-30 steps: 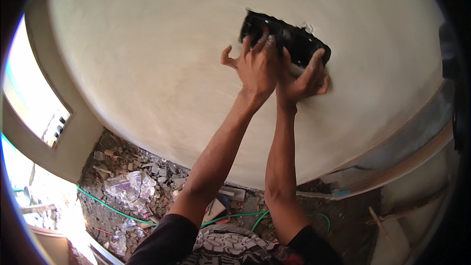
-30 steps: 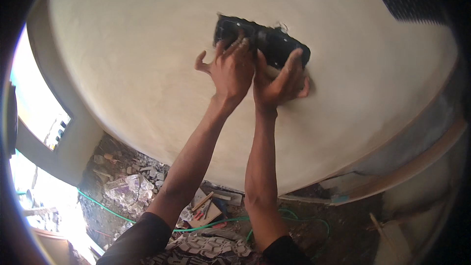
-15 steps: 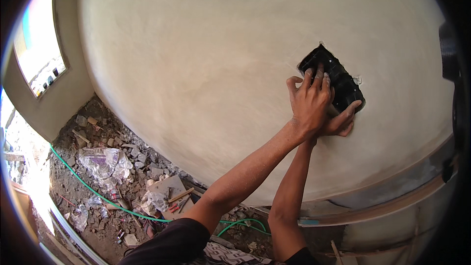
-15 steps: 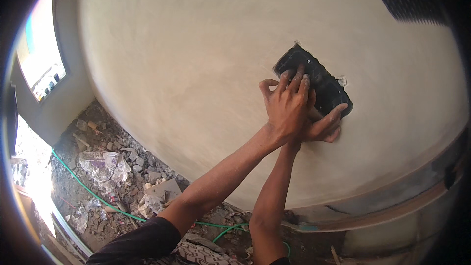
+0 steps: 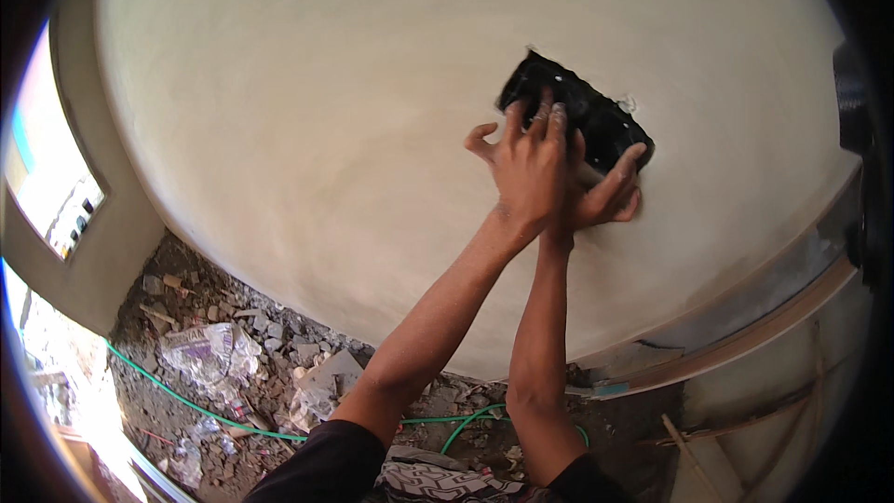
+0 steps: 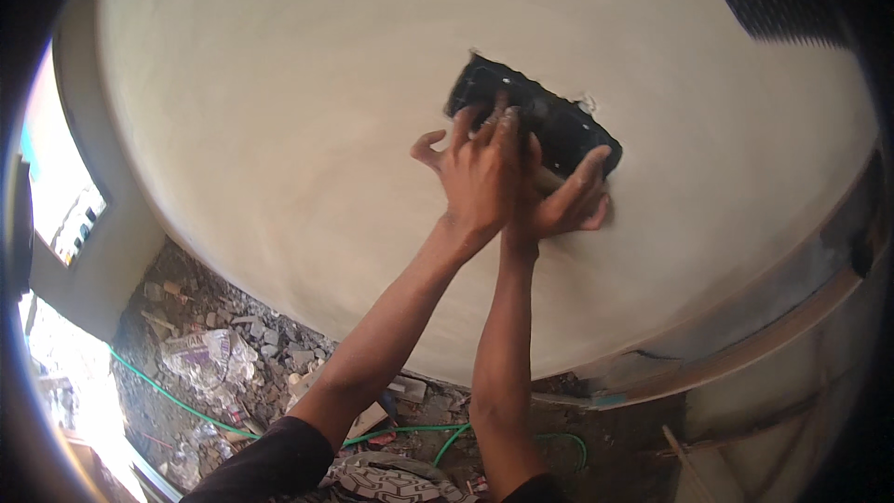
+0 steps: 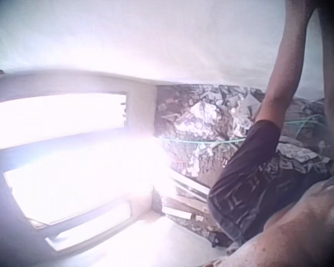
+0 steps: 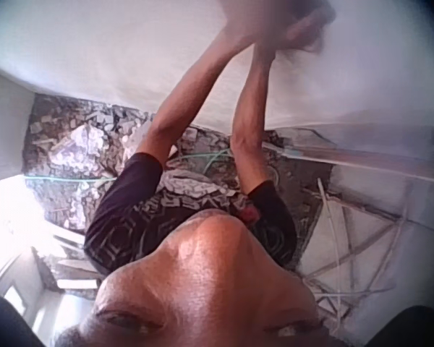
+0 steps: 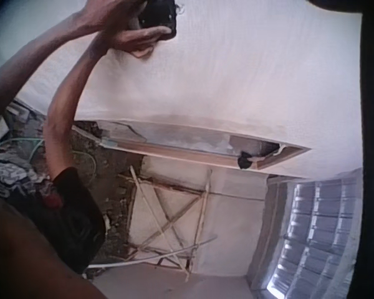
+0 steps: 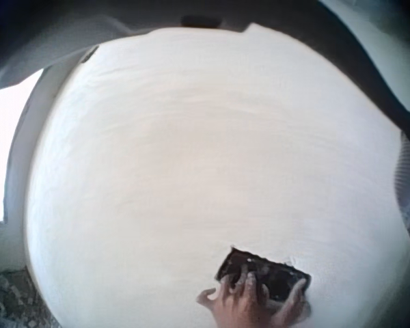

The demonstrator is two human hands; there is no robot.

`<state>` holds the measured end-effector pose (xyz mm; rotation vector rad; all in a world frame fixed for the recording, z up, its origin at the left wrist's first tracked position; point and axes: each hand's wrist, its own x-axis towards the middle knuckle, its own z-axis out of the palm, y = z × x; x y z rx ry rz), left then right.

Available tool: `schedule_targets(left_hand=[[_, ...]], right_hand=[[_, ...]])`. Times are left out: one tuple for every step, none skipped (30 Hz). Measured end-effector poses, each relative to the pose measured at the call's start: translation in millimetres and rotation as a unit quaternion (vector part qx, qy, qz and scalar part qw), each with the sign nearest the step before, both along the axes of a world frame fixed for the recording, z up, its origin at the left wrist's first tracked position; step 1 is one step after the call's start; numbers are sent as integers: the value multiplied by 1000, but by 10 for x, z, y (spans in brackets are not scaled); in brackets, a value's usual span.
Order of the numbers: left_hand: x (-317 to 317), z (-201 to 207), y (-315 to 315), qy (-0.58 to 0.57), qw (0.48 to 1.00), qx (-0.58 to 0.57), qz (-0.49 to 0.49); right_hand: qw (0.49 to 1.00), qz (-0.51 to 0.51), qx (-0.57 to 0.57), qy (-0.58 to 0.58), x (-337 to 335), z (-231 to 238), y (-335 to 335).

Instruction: The person installs a black electrical box into a hole in the ceiling, then sits on the floor to use a screwdriver and pliers to adjust the box and wires.

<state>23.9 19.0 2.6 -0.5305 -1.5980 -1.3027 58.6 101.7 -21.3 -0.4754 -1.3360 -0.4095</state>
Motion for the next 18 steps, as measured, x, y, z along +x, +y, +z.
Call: schedule_targets(left_hand=[[-13, -6, -21, 4, 1000, -8, -1], [-19, -9, -39, 7, 1000, -15, -1], [-28, -14, -36, 13, 1000, -15, 3], [-30, -15, -44, 15, 1000, -20, 6], [-23, -6, -43, 19, 1000, -24, 6], [-17, 2, -44, 22, 999, -27, 7], [-15, 10, -44, 16, 999, -41, 7], [-24, 4, -56, 17, 999, -46, 7], [-34, -1, -67, 18, 999, -51, 7], [-47, -7, -74, 18, 998, -55, 7], [-59, -19, -71, 20, 998, -62, 10], [-73, -33, -51, 21, 998, -65, 10], [-89, -45, -26, 21, 997, -67, 11], [-101, -41, -40, 21, 997, -71, 15], [-101, -32, -50, 18, 998, -62, 4], [-110, -26, -66, 20, 998, -66, 3], [-110, -16, -71, 21, 998, -67, 1], [-106, -10, -75, 22, 997, -68, 0]], right_hand=[[1000, 7, 2, 6, -26, 7, -3], [1000, 14, 4, 10, -41, 11, -9], [1000, -3, 7, 8, -42, 16, -24], [1000, 1, 4, 8, -41, 15, -32], [1000, 2, 1, 9, -26, 23, -28], [1000, 4, -1, 10, -14, 32, -25], [1000, 7, -1, 14, -10, 41, -27], [1000, 13, -2, 17, -29, 35, -42], [1000, 19, -3, 21, -46, 31, -54], [999, 25, -4, 24, -57, 30, -55], [999, 43, -10, 25, -58, 19, -34], [999, 40, -6, 25, -49, 25, -17], [999, 37, -2, 25, -39, 32, 0], [999, 38, 1, 25, -54, 25, -10], [998, 54, -9, 24, -65, 20, -30], [998, 52, -11, 25, -75, 17, -39], [998, 49, -11, 24, -70, 25, -35], [999, 46, -11, 22, -65, 31, -33]])
